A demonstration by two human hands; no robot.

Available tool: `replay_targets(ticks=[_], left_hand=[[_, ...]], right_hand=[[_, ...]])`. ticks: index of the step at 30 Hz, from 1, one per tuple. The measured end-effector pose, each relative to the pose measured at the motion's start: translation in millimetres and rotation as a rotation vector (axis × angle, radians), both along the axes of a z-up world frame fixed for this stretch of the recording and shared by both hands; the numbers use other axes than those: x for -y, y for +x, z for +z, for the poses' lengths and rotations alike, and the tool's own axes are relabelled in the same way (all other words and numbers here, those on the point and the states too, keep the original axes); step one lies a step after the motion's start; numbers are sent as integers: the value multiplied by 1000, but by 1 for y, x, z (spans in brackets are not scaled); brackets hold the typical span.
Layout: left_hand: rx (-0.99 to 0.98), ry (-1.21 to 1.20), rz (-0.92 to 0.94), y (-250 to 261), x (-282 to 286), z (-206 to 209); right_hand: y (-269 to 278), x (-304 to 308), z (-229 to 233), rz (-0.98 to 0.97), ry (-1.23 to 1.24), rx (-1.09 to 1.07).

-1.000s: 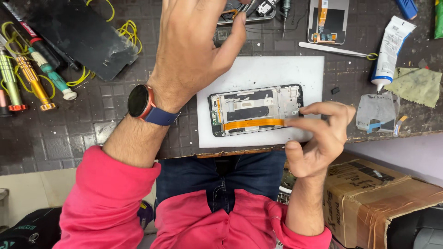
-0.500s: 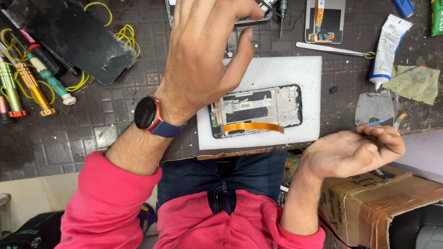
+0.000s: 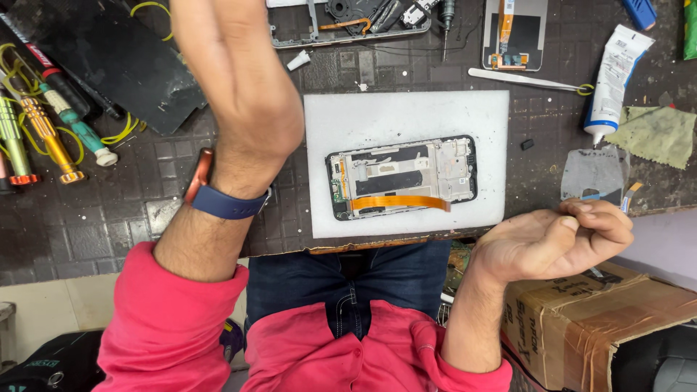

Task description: The person disassembles a smartphone, removes a ribbon cable, and then applies adhesive to a small black component before placing it back into the phone's chassis.

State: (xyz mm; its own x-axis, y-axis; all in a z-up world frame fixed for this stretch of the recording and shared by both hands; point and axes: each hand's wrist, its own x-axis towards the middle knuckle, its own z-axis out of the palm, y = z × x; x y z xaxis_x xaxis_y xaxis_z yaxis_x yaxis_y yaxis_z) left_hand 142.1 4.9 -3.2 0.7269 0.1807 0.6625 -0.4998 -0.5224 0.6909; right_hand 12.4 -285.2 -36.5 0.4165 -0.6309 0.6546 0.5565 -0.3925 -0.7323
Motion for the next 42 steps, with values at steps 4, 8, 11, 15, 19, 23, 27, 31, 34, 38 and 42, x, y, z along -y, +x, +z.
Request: replay_targets(ticks=[4,8,11,15,19,23,27,31,34,38,42], left_hand=[[0,53,42,2,-7,-11],[-40,8,67,5,-3,-8],[-78,-71,42,2,1,4],[52,-192,-201,0,5,30],[48,-220,-296,-2,8,48],[29,-189,-360,-6,12,56],[36,-103,-391,-7,12,65],[55,-23,-428,-4,12,66],[52,37,-453,-3,16,63],[52,132,-422,-2,20,63],[-16,148,-355,0,25,59]], right_hand=[[-2,1,-1,-6,-23,-12],[4,-6,8,23,-18,-40],[6,-16,27,64,-47,-179],[8,-22,75,143,-484,-558],[62,-17,105,307,-1047,-549],[143,-14,95,358,-1382,-430],[185,-14,77,356,-1420,-419],[186,-11,69,439,-1308,-364],[176,0,70,452,-1261,-467],[172,4,75,436,-1258,-378],[171,3,79,444,-1204,-269]])
